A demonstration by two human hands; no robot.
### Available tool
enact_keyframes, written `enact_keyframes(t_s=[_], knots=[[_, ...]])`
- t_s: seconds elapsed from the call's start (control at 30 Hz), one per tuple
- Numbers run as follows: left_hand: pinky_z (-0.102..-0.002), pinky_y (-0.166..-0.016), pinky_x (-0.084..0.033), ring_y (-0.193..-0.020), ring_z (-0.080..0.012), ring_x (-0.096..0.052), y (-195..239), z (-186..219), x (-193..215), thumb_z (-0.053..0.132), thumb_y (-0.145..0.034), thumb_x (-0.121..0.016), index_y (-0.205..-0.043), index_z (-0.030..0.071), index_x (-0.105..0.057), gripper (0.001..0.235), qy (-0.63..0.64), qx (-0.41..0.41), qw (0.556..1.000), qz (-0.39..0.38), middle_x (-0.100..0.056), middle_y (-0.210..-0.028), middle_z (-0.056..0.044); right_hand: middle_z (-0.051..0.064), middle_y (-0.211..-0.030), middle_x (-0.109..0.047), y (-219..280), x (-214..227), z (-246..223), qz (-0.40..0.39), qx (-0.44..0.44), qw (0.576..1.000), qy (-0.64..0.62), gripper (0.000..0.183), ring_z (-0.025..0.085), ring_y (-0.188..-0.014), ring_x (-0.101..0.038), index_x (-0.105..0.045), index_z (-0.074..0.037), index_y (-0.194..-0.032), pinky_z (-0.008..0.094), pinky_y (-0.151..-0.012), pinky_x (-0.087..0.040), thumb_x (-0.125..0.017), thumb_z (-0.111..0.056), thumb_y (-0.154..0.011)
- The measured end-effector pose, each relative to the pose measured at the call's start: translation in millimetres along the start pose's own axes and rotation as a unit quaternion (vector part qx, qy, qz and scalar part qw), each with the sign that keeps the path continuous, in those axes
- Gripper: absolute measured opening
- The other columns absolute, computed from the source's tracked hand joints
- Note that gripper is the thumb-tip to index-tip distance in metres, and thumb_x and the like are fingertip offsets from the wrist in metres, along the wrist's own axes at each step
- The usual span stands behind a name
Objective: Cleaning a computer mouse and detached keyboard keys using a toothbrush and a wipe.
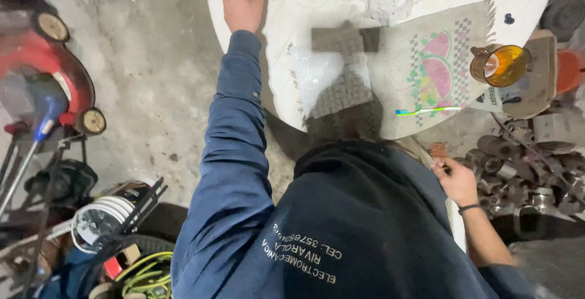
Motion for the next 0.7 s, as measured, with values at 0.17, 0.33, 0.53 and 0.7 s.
enact_keyframes(t_s=[0.17, 0.33, 0.53, 0.7], knots=[[-0.048, -0.102, -0.050, -0.125, -0.0402, -0.056, -57, -20, -57, 0.028, -0.080, -0.086, -0.144, 0.012, -0.044, 0.078, -0.022, 0.063, 0.996, -0.057, -0.054, -0.141, -0.015, 0.012, -0.104, -0.078, 58, -15, 11, -0.039, -0.106, 0.990, -0.083, 0.033, 0.024, -0.085, -0.076, -0.075, -0.015, -0.123, 0.037, -0.078, -0.057, -0.068, -0.028, -0.094], [-0.049, -0.100, -0.049, -0.122, -0.0413, -0.057, -70, -33, -80, 0.029, -0.078, -0.083, -0.146, 0.013, -0.042, 0.081, -0.082, 0.130, 0.980, -0.125, -0.055, -0.137, -0.017, 0.013, -0.107, -0.079, 92, -19, 28, -0.012, -0.140, 0.984, -0.111, 0.031, 0.024, -0.088, -0.076, -0.075, -0.012, -0.122, 0.035, -0.083, -0.057, -0.070, -0.026, -0.095], [-0.044, -0.105, -0.052, -0.122, -0.0349, -0.062, -57, -56, -73, 0.026, -0.078, -0.088, -0.147, 0.008, -0.044, 0.084, 0.080, 0.150, 0.978, -0.124, -0.060, -0.136, -0.019, 0.015, -0.107, -0.078, 83, -13, 23, -0.008, -0.108, 0.987, -0.117, 0.030, 0.028, -0.096, -0.076, -0.075, -0.012, -0.119, 0.037, -0.089, -0.056, -0.069, -0.029, -0.096], [-0.043, -0.097, -0.062, -0.114, -0.0267, -0.066, 15, 84, -19, 0.030, -0.096, -0.070, -0.158, 0.010, -0.039, 0.072, 0.585, 0.236, 0.730, -0.263, -0.056, -0.145, -0.020, 0.014, -0.106, -0.078, 40, -21, 27, -0.060, -0.074, 0.993, -0.073, 0.035, 0.032, -0.096, -0.075, -0.075, -0.018, -0.123, 0.041, -0.087, -0.057, -0.065, -0.036, -0.095]])
Point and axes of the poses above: each hand's wrist, its own y-axis away from the middle knuckle, its own x-axis out of the back of the hand, z = x × y, the point moved 10 cm from there along -y, towards the middle knuckle
